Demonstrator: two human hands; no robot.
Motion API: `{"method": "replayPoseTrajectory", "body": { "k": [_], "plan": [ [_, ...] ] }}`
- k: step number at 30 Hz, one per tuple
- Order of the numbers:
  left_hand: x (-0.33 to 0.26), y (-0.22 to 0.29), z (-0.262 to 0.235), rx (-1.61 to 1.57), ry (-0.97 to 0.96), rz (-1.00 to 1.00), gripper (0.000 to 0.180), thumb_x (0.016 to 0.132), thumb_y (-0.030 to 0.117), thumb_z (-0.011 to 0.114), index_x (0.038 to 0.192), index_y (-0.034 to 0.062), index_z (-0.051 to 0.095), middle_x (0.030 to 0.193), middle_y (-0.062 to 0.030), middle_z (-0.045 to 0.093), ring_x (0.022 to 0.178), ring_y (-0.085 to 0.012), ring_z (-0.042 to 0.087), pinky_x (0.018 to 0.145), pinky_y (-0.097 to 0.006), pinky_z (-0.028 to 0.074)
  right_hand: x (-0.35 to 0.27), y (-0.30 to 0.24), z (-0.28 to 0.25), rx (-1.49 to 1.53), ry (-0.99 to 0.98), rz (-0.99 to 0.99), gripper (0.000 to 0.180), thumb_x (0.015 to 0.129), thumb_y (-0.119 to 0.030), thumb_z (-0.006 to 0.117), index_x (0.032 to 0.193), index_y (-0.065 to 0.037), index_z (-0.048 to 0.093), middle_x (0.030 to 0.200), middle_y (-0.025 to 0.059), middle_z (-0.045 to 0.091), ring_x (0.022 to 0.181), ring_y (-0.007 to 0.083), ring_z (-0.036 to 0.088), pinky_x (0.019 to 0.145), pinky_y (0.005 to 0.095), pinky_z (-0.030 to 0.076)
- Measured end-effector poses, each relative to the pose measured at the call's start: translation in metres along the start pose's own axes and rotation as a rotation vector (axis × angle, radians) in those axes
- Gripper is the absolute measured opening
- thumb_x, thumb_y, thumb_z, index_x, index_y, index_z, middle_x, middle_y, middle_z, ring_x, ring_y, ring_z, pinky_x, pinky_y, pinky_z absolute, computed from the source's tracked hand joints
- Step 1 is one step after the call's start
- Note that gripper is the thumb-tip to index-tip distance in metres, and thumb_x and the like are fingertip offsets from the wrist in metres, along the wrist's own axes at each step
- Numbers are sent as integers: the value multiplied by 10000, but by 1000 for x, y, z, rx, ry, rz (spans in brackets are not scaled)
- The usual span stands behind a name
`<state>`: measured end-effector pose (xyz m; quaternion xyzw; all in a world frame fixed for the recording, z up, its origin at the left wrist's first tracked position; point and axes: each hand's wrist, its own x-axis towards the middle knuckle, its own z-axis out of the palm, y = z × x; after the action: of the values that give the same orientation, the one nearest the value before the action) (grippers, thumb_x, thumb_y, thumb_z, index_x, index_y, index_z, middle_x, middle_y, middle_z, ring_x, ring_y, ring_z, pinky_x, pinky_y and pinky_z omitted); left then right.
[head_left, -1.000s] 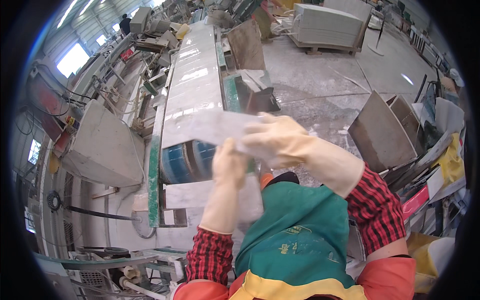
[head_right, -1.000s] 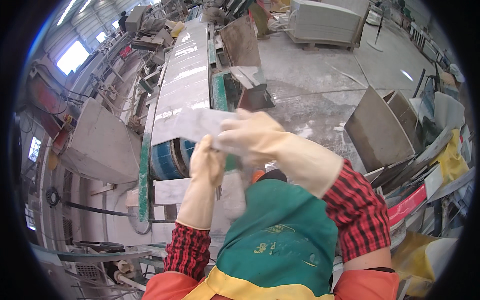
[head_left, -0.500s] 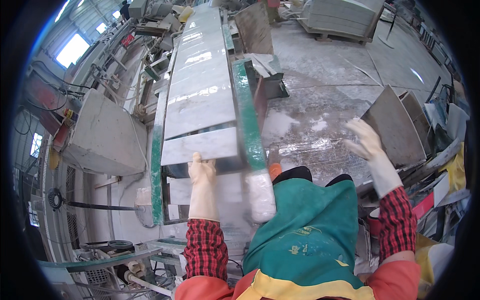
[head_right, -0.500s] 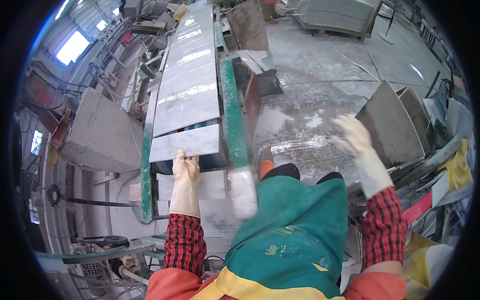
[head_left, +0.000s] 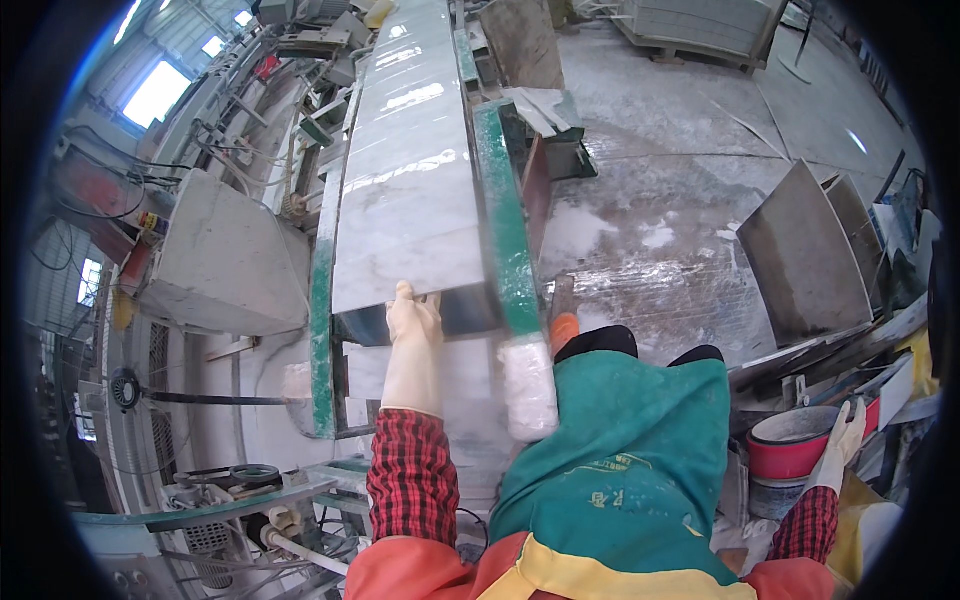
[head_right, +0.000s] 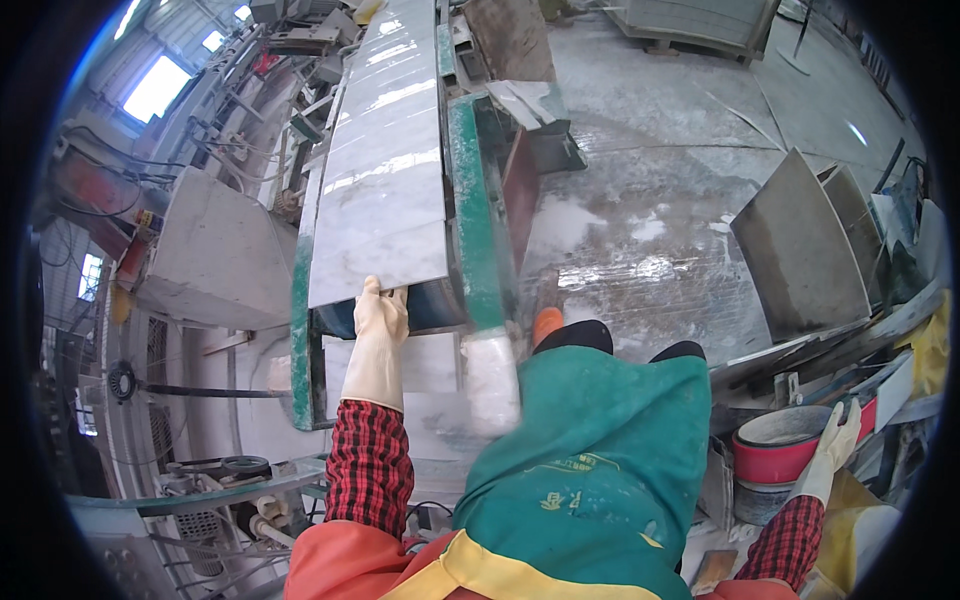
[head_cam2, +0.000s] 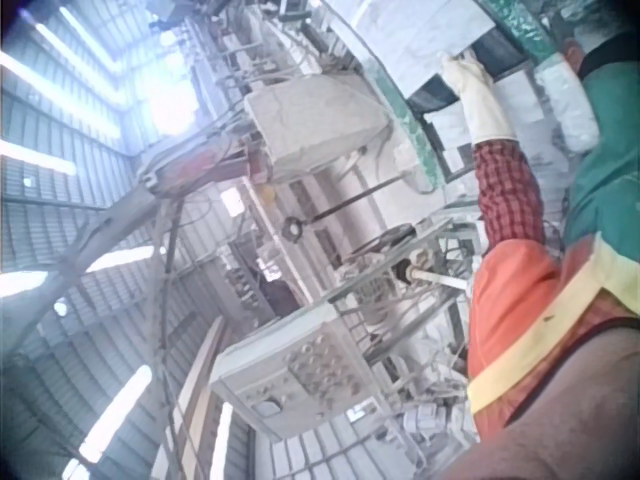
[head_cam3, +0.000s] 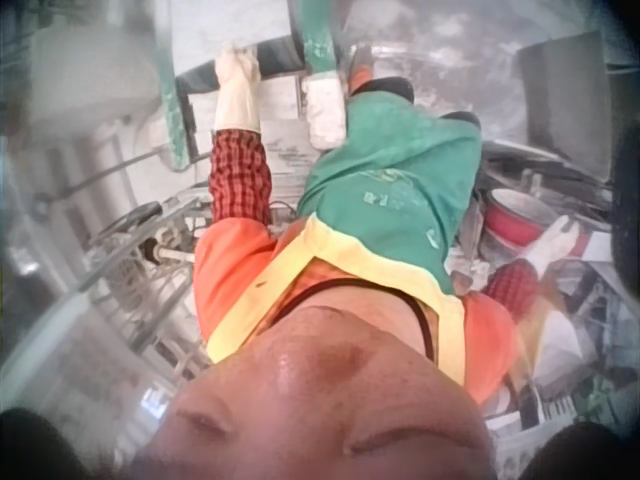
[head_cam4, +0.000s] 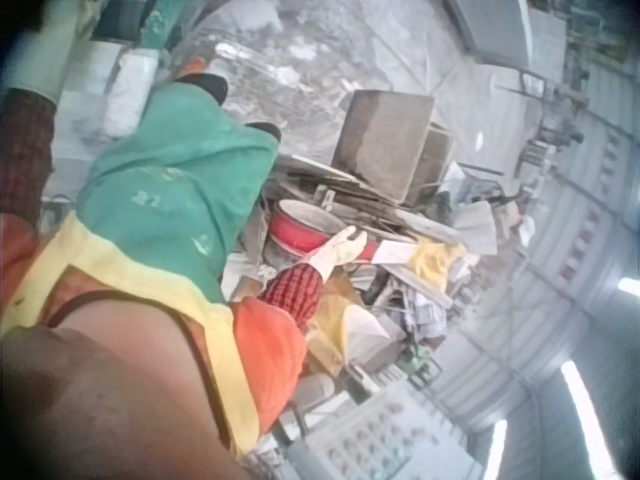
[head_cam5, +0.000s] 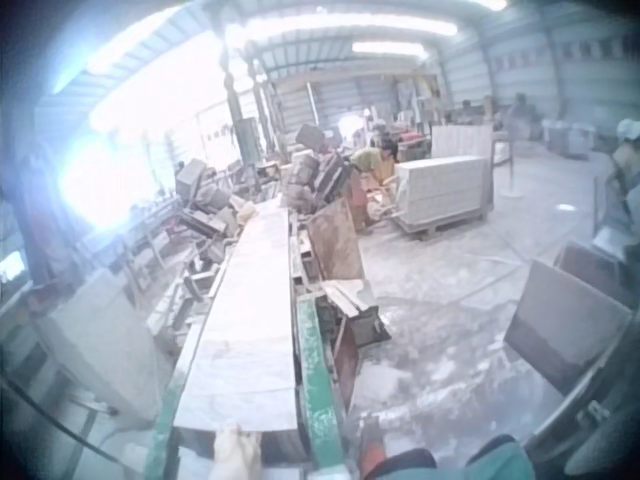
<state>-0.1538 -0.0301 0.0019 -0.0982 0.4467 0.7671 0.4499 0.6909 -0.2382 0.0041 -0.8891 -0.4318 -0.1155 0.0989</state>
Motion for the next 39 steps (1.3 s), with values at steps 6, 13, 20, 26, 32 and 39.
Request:
{"method": "replayPoseTrajectory", "body": {
  "k": [6, 13, 20, 26, 32, 39],
  "plan": [
    [-8, 3, 14, 233, 42, 72, 313, 1020, 169, 492, 1254, -36, 454, 1245, -159, 581, 1097, -293, 627, 923, -423, 597, -14, -13, -2, -34, 45, 13, 488, 976, -339, 528, 1362, -41, 526, 1380, 184, 532, 1280, 342, 476, 1097, 403, 351],
    [-8, 5, 9, 245, -2, 32, 314, 1032, 167, 469, 1237, -71, 460, 1216, -174, 591, 1101, -304, 634, 919, -395, 602, -25, -41, -15, -51, 56, 39, 476, 974, -339, 530, 1366, -68, 531, 1384, 163, 536, 1274, 342, 478, 1092, 406, 357],
    [-4, 7, 8, 346, -7, -3, 323, 1018, 194, 510, 1212, -64, 497, 1229, -188, 599, 1095, -305, 641, 944, -380, 580, -35, -55, -20, -99, 98, 52, 452, 967, -352, 528, 1336, -92, 556, 1370, 132, 551, 1259, 323, 491, 1072, 412, 378],
    [61, 25, -31, 604, -275, -304, 630, 962, 401, 590, 1331, -88, 442, 1329, -261, 543, 1137, -373, 607, 971, -413, 525, -50, -99, -74, 22, 122, 129, 440, 868, -302, 582, 1249, -87, 626, 1251, 140, 632, 1174, 328, 578, 1020, 409, 437],
    [-38, 47, -10, 897, -17, -85, 458, 998, 275, 508, 1349, -17, 490, 1319, -207, 553, 1266, -300, 506, 1067, -380, 389, 2, -93, -81, -124, 262, 151, 491, 791, -292, 621, 1236, -93, 567, 1187, 148, 553, 1169, 342, 499, 1024, 455, 382],
    [0, 45, 5, 1607, -104, 311, 502, 974, 474, 488, 1290, 103, 611, 1113, -139, 688, 1070, -255, 628, 884, -371, 507, 24, -27, -62, -203, 222, 412, 566, 890, -357, 562, 1343, -26, 481, 1422, 155, 450, 1344, 320, 374, 1148, 422, 268]
  ]
}}
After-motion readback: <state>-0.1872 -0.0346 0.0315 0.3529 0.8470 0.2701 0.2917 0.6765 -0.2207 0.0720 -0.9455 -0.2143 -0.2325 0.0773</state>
